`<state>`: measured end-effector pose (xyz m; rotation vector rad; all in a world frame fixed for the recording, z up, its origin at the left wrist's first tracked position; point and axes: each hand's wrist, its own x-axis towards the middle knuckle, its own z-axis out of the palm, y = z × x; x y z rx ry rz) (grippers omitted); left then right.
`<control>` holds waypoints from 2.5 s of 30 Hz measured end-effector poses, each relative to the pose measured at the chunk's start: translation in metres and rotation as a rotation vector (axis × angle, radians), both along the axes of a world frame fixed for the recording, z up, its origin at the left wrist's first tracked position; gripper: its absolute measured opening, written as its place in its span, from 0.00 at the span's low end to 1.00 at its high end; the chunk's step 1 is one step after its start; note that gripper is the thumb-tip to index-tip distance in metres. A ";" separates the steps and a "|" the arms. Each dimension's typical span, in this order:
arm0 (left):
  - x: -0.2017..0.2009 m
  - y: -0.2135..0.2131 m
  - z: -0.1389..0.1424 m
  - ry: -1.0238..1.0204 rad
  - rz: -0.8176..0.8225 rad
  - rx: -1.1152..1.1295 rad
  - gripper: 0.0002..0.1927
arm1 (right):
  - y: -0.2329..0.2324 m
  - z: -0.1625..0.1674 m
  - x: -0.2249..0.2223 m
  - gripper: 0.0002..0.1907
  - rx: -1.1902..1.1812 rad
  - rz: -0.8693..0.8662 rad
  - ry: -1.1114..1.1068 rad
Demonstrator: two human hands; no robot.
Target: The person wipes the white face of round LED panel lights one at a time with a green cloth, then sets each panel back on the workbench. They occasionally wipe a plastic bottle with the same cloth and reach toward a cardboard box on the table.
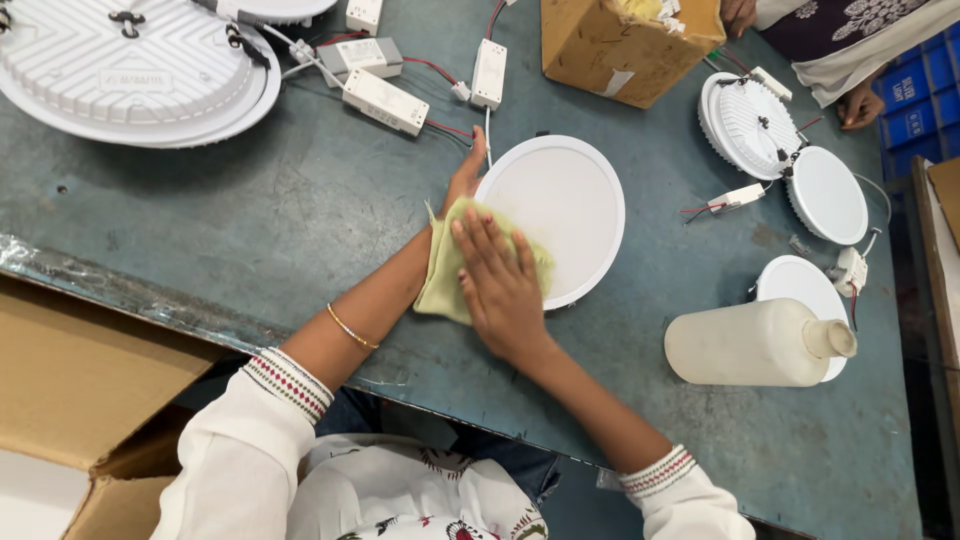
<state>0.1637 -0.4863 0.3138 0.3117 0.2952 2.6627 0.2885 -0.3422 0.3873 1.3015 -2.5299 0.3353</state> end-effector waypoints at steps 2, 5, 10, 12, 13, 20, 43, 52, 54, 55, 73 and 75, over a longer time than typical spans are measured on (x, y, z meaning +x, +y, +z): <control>-0.002 -0.003 0.011 -0.268 0.252 -0.407 0.57 | -0.010 0.005 -0.019 0.31 -0.027 -0.029 0.032; 0.016 -0.010 0.020 -0.017 0.331 -0.295 0.43 | -0.024 0.016 -0.065 0.31 -0.079 -0.179 0.111; 0.037 -0.022 0.036 0.146 0.207 -0.135 0.27 | -0.005 0.032 -0.127 0.30 -0.324 -0.521 0.063; 0.038 -0.024 0.043 0.159 0.234 -0.134 0.25 | 0.003 0.026 -0.122 0.30 -0.360 -0.557 0.060; 0.038 -0.025 0.045 0.145 0.231 -0.120 0.25 | 0.005 0.021 -0.115 0.30 -0.377 -0.574 0.059; 0.038 -0.026 0.045 0.103 0.236 -0.049 0.20 | -0.012 -0.022 0.008 0.35 -0.186 -0.348 -0.073; 0.036 -0.049 0.029 0.088 0.412 -0.282 0.20 | 0.039 -0.031 -0.008 0.31 -0.330 -0.621 -0.323; 0.042 -0.057 0.025 0.147 0.371 -0.255 0.19 | 0.036 -0.017 -0.051 0.27 -0.353 -0.437 -0.084; 0.042 -0.058 0.021 0.198 0.380 -0.215 0.16 | 0.030 -0.013 -0.070 0.27 -0.352 -0.425 -0.029; 0.041 -0.058 0.018 0.176 0.388 -0.231 0.17 | 0.027 -0.013 -0.075 0.27 -0.366 -0.429 -0.041; 0.032 -0.053 0.018 0.123 0.359 -0.098 0.26 | 0.016 -0.026 0.067 0.29 -0.152 -0.492 -0.234; 0.033 -0.056 0.017 0.177 0.361 -0.078 0.26 | 0.027 -0.021 0.047 0.28 -0.143 -0.517 -0.222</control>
